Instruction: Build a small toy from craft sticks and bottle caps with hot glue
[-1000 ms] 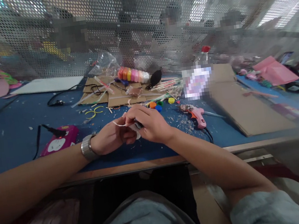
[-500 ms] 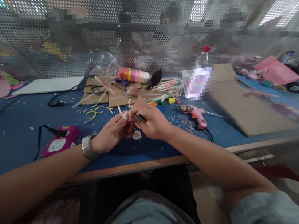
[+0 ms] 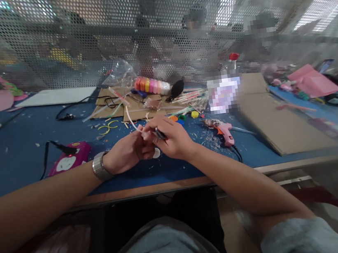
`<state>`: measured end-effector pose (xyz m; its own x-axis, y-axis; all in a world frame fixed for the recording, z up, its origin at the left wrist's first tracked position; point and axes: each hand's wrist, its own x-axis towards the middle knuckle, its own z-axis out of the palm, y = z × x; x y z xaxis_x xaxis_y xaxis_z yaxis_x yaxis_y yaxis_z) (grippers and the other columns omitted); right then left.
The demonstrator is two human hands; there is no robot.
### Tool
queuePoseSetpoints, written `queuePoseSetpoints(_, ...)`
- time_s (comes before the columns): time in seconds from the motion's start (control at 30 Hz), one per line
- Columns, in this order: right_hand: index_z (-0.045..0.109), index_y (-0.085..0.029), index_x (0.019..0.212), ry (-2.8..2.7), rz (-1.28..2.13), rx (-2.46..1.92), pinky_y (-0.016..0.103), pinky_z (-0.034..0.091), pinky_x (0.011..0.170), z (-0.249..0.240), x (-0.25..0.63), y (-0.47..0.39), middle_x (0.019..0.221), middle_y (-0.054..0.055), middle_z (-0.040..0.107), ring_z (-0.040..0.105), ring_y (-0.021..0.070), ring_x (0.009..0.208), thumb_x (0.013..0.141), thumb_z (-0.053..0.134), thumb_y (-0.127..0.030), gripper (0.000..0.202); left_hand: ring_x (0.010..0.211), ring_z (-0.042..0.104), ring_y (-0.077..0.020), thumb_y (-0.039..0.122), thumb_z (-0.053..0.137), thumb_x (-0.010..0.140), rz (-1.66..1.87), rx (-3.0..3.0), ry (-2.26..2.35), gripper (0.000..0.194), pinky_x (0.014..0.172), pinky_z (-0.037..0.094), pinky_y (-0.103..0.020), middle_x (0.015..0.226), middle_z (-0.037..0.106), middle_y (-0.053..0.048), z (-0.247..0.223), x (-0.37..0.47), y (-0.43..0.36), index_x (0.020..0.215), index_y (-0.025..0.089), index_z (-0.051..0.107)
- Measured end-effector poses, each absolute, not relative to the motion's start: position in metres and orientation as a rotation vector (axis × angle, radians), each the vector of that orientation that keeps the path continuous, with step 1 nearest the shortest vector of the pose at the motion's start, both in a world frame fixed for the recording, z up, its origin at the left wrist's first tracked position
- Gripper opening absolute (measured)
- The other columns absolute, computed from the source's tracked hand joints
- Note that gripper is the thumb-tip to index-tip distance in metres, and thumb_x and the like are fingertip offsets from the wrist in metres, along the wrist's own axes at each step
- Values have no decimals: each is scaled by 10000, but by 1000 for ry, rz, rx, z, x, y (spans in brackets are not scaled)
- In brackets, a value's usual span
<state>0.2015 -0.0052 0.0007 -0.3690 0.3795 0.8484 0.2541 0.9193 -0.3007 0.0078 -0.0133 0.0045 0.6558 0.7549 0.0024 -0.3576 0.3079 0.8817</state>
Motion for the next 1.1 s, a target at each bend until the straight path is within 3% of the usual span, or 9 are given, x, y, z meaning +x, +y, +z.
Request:
queuePoseSetpoints(0.4, 598, -252, 972, -2030, 239, -497, 349, 527, 804, 4, 204, -4, 919, 24, 695, 656, 197, 879, 1100, 645, -205, 143, 643, 451, -115, 570, 917, 895, 892, 1100, 472, 485, 554, 413, -193, 732, 520, 20, -5, 6, -11, 863, 169, 647)
queuePoseSetpoints(0.6, 540, -264, 978, -2059, 205, -394, 374, 524, 826, 4, 200, -8, 943, 36, 688, 662, 216, 934, 1102, 564, -143, 175, 615, 381, -106, 568, 871, 913, 797, 1064, 417, 488, 569, 437, -223, 723, 442, 30, 2, 7, -14, 803, 165, 618)
queuePoseSetpoints(0.83, 555, -263, 992, -2080, 155, -374, 368, 525, 788, 5, 200, -12, 939, 40, 701, 659, 207, 892, 1091, 537, -118, 176, 548, 338, -90, 462, 805, 957, 668, 1001, 421, 385, 535, 447, -236, 739, 481, 22, 7, 7, -16, 811, 173, 597)
queuePoseSetpoints(0.97, 612, -256, 998, -2027, 177, -427, 365, 534, 783, 4, 199, -11, 926, 37, 721, 677, 209, 886, 1101, 625, -200, 117, 585, 400, -113, 542, 755, 1016, 734, 988, 442, 458, 548, 452, -223, 730, 480, 13, 6, 7, -15, 796, 172, 599)
queuePoseSetpoints(1.1, 670, -243, 1024, -1964, 206, -520, 351, 543, 769, 1, 202, -6, 961, 42, 751, 690, 198, 862, 1081, 706, -256, 69, 642, 458, -134, 581, 803, 985, 820, 987, 466, 466, 565, 461, -221, 739, 524, -7, 2, 6, -12, 844, 157, 672)
